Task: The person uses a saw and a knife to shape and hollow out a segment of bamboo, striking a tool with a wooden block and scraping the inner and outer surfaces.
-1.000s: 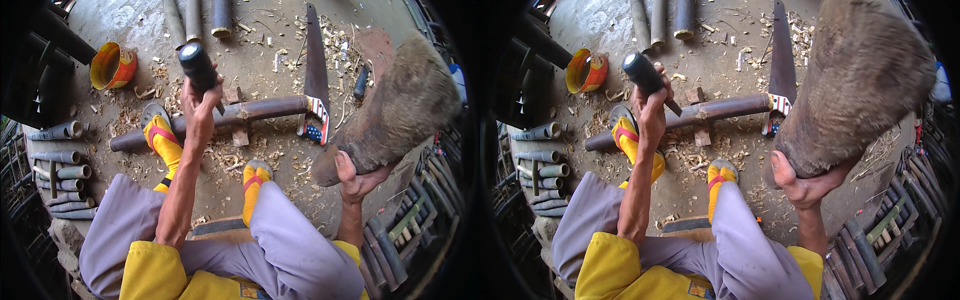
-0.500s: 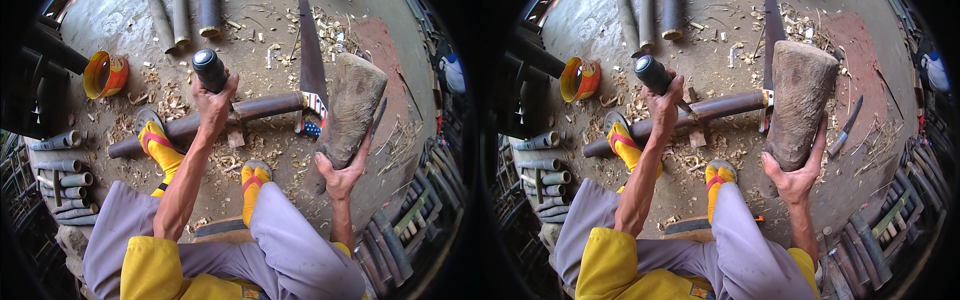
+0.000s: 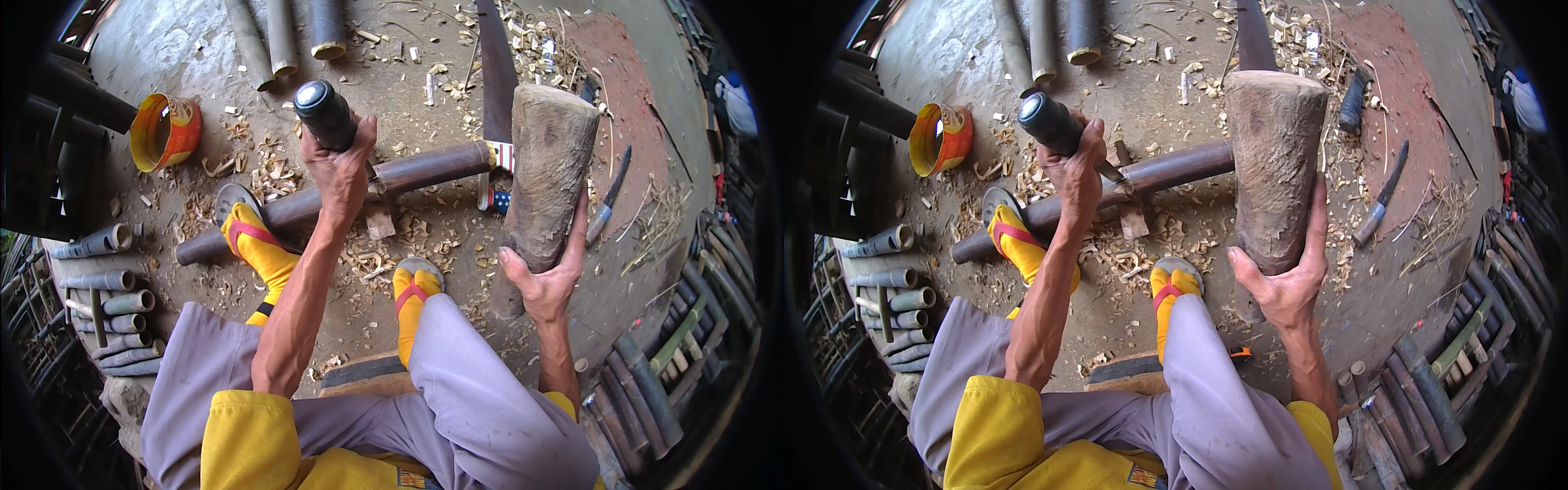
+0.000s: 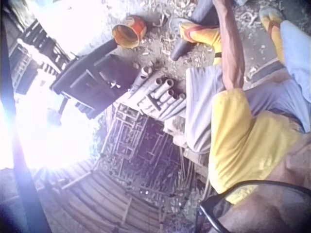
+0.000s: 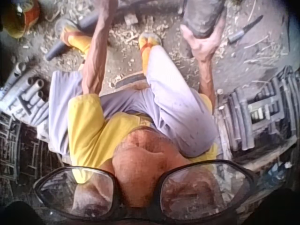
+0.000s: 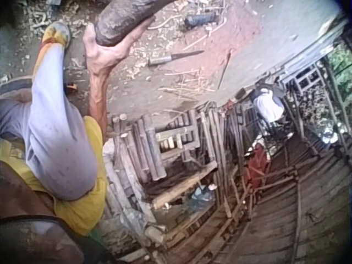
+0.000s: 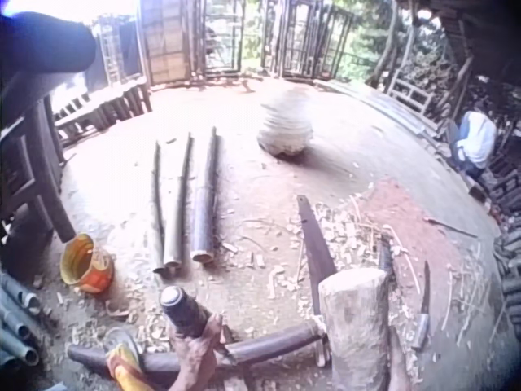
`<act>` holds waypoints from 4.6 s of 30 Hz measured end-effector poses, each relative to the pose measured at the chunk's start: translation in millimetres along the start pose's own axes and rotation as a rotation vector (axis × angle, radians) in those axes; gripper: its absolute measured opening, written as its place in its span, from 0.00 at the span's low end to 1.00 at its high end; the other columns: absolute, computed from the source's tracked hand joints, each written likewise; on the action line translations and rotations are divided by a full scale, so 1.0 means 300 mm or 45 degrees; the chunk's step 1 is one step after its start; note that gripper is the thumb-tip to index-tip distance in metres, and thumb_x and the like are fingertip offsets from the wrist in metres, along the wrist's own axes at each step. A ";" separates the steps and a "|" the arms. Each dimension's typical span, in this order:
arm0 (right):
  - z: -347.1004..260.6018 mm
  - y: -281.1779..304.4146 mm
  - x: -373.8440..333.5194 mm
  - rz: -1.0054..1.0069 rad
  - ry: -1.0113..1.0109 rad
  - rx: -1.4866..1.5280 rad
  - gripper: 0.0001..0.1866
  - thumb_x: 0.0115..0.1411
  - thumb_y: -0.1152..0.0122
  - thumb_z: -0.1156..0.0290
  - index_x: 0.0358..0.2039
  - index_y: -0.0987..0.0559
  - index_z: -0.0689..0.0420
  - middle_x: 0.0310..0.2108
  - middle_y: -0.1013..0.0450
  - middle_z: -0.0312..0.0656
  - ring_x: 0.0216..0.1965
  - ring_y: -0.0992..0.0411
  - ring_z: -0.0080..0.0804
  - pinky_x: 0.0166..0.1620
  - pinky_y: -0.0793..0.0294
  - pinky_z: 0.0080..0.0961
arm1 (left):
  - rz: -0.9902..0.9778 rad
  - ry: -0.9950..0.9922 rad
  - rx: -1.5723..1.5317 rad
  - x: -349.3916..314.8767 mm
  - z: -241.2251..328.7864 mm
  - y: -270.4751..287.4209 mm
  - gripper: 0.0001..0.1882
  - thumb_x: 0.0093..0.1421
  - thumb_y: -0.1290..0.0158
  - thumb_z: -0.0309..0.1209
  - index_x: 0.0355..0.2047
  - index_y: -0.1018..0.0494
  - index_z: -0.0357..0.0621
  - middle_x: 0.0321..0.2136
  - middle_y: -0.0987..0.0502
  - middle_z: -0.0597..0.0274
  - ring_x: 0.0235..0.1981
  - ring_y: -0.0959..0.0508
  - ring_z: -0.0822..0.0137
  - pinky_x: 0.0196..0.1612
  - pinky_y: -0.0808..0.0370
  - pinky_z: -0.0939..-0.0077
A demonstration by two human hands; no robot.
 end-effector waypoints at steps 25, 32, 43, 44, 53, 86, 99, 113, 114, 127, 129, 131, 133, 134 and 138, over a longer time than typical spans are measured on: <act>-0.380 0.134 0.402 -0.035 0.427 -0.220 0.35 0.47 0.36 0.69 0.56 0.35 0.64 0.51 0.31 0.48 0.50 0.29 0.38 0.55 0.32 0.28 | -0.564 -0.017 0.360 0.025 0.027 -0.119 0.15 0.50 0.39 0.32 0.33 0.33 0.41 0.24 0.32 0.67 0.27 0.34 0.75 0.33 0.33 0.78; -0.183 -0.079 0.368 -0.421 0.377 -0.237 0.43 0.46 0.35 0.68 0.62 0.43 0.53 0.46 0.30 0.50 0.38 0.26 0.38 0.45 0.24 0.30 | -0.612 0.039 0.334 0.010 0.004 -0.136 0.15 0.50 0.39 0.30 0.34 0.32 0.42 0.25 0.33 0.69 0.27 0.34 0.75 0.33 0.34 0.79; -0.221 0.163 0.343 0.227 0.369 -0.345 0.48 0.42 0.32 0.64 0.61 0.44 0.68 0.54 0.38 0.54 0.54 0.37 0.41 0.58 0.40 0.32 | -0.637 0.719 0.024 0.168 -0.153 -0.136 0.15 0.51 0.42 0.23 0.27 0.41 0.45 0.13 0.38 0.74 0.10 0.42 0.83 0.11 0.48 0.85; -0.182 0.152 0.313 0.239 0.314 -0.282 0.48 0.42 0.33 0.64 0.61 0.45 0.68 0.56 0.40 0.55 0.57 0.39 0.42 0.60 0.43 0.32 | -0.589 0.874 -0.018 0.190 -0.224 -0.116 0.15 0.51 0.43 0.23 0.28 0.41 0.45 0.13 0.39 0.75 0.10 0.43 0.84 0.11 0.49 0.86; 0.069 0.169 0.114 0.203 -0.127 -0.104 0.50 0.42 0.33 0.69 0.63 0.49 0.67 0.57 0.41 0.55 0.56 0.38 0.40 0.59 0.41 0.32 | -0.231 -0.131 0.125 -0.025 0.086 -0.068 0.12 0.46 0.41 0.20 0.29 0.32 0.43 0.19 0.31 0.68 0.19 0.32 0.77 0.23 0.33 0.82; -0.045 0.220 0.345 -0.004 0.196 -0.277 0.48 0.41 0.32 0.66 0.63 0.44 0.57 0.59 0.39 0.49 0.54 0.34 0.38 0.58 0.36 0.33 | -0.569 0.648 0.015 0.128 -0.192 -0.343 0.11 0.45 0.43 0.21 0.25 0.36 0.42 0.14 0.33 0.70 0.10 0.39 0.80 0.11 0.43 0.84; 0.316 0.138 -0.447 -0.058 -0.633 -0.416 0.50 0.41 0.32 0.70 0.65 0.48 0.54 0.53 0.35 0.59 0.51 0.31 0.51 0.52 0.31 0.39 | -0.663 -0.105 0.182 0.016 0.190 -0.294 0.18 0.52 0.47 0.26 0.42 0.38 0.37 0.32 0.26 0.55 0.21 0.27 0.70 0.20 0.30 0.81; 0.389 0.001 -0.663 -0.432 -1.099 -0.522 0.50 0.41 0.32 0.70 0.64 0.48 0.56 0.52 0.33 0.56 0.50 0.31 0.46 0.51 0.32 0.37 | -1.381 -0.786 0.525 -0.451 0.008 -0.337 0.24 0.32 0.40 0.27 0.35 0.30 0.47 0.22 0.35 0.67 0.25 0.32 0.66 0.30 0.39 0.71; 0.388 -0.001 -0.659 -0.424 -1.096 -0.518 0.50 0.41 0.32 0.70 0.64 0.48 0.56 0.52 0.33 0.56 0.50 0.31 0.46 0.51 0.32 0.37 | -1.371 -0.786 0.517 -0.450 0.011 -0.336 0.24 0.32 0.40 0.28 0.35 0.29 0.47 0.21 0.36 0.67 0.24 0.32 0.66 0.30 0.39 0.71; 0.365 -0.005 -0.663 -0.373 -1.074 -0.483 0.50 0.41 0.31 0.69 0.64 0.48 0.58 0.51 0.32 0.55 0.49 0.30 0.45 0.51 0.31 0.36 | -1.486 -0.767 0.527 -0.419 0.013 -0.336 0.24 0.26 0.40 0.34 0.29 0.31 0.48 0.21 0.36 0.67 0.25 0.32 0.65 0.29 0.41 0.71; 0.358 0.001 -0.656 -0.356 -1.065 -0.469 0.50 0.41 0.31 0.69 0.64 0.48 0.58 0.50 0.32 0.55 0.49 0.30 0.45 0.51 0.31 0.36 | -1.484 -0.775 0.501 -0.416 0.015 -0.336 0.24 0.25 0.40 0.34 0.29 0.32 0.48 0.20 0.36 0.67 0.24 0.32 0.64 0.28 0.41 0.71; 0.345 0.020 -0.644 -0.325 -1.050 -0.447 0.51 0.41 0.31 0.69 0.64 0.48 0.58 0.50 0.31 0.55 0.49 0.30 0.44 0.51 0.31 0.36 | -1.485 -0.745 0.470 -0.399 0.010 -0.342 0.23 0.25 0.41 0.33 0.28 0.32 0.48 0.19 0.34 0.65 0.22 0.30 0.63 0.26 0.38 0.69; 0.319 0.064 -0.616 -0.228 -0.995 -0.352 0.51 0.41 0.31 0.68 0.64 0.48 0.58 0.50 0.31 0.54 0.49 0.30 0.44 0.51 0.31 0.36 | -1.396 -0.677 0.398 -0.364 0.001 -0.364 0.22 0.26 0.42 0.32 0.26 0.33 0.47 0.18 0.32 0.63 0.20 0.28 0.61 0.24 0.34 0.68; 0.311 0.107 -0.607 -0.146 -0.926 -0.249 0.51 0.41 0.31 0.68 0.64 0.48 0.59 0.50 0.31 0.54 0.48 0.30 0.44 0.51 0.31 0.36 | -1.307 -0.620 0.341 -0.342 0.013 -0.394 0.20 0.27 0.43 0.30 0.26 0.33 0.46 0.17 0.31 0.61 0.18 0.27 0.61 0.23 0.31 0.68; 0.097 0.279 -0.292 0.240 -0.386 0.000 0.53 0.41 0.32 0.63 0.63 0.51 0.67 0.58 0.45 0.57 0.59 0.43 0.46 0.60 0.43 0.35 | -1.016 -0.100 0.410 -0.211 0.017 -0.421 0.14 0.38 0.43 0.27 0.29 0.28 0.41 0.21 0.23 0.62 0.21 0.23 0.68 0.27 0.24 0.71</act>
Point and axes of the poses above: each hand's wrist, its own x-axis towards the middle knuckle, its own y-axis out of the back of the hand, z = x × y, the point moved 5 cm from there along x, towards the middle knuckle
